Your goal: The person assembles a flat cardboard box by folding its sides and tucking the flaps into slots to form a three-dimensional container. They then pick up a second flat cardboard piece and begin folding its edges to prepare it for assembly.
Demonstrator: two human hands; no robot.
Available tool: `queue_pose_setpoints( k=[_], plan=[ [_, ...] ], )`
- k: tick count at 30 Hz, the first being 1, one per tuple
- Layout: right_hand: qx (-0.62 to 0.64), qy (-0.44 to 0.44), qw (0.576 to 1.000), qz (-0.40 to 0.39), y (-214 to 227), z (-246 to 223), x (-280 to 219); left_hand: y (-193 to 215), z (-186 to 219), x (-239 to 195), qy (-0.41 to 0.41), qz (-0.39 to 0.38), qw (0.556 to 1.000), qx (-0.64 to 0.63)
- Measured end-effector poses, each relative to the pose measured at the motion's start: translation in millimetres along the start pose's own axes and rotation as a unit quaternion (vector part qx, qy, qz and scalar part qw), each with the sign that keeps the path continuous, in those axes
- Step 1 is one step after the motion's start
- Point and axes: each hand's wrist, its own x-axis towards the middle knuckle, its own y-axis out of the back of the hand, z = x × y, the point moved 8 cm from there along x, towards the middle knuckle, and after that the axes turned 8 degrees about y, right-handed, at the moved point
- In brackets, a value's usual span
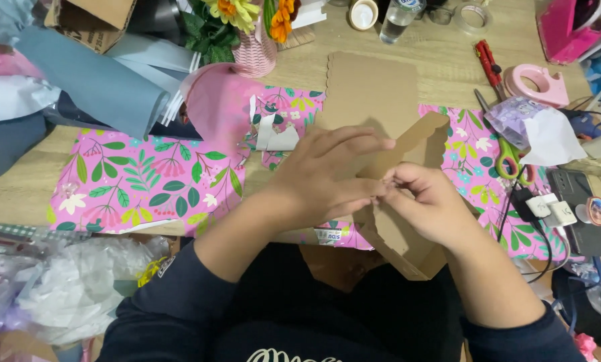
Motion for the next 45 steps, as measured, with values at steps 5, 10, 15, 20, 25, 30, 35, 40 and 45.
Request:
queue_pose_setpoints(
  k=[5, 10, 15, 20, 25, 30, 35, 40, 45],
  plan=[
    [-0.181, 0.003, 0.981, -0.078, -26, -55, 9, 5, -15, -17, 0.024, -0.008, 0.999, 0.047],
    [-0.558, 0.079, 0.814, -0.138, -47, -11, -21, -9, -38, -54, 0.079, 0.012, 0.995, 0.054],
    [-0.675, 0.044, 0.717, -0.169, -50, 8, -31, -18, -35, -95, 0.130, 0.033, 0.989, 0.060],
    [-0.657, 0.016, 0.730, -0.189, -58, 31, -36, -33, -33, -104, 0.197, -0.036, 0.979, -0.042],
    [-0.580, -0.002, 0.793, -0.187, -73, 34, -33, -41, -34, -107, 0.198, -0.133, 0.970, -0.052],
    [-0.558, 0.051, 0.814, -0.149, -87, 47, -38, -37, -24, -104, 0.187, -0.162, 0.968, 0.035],
    [-0.547, 0.095, 0.826, -0.096, -98, 73, -60, -63, -40, -125, 0.189, -0.207, 0.959, 0.046],
    [-0.542, 0.102, 0.834, -0.022, -101, 64, -66, -62, -37, -121, 0.191, -0.216, 0.957, 0.022],
    [-0.491, 0.055, 0.868, 0.049, -92, 51, -60, -62, -35, -115, 0.193, -0.236, 0.951, 0.044]
  ],
)
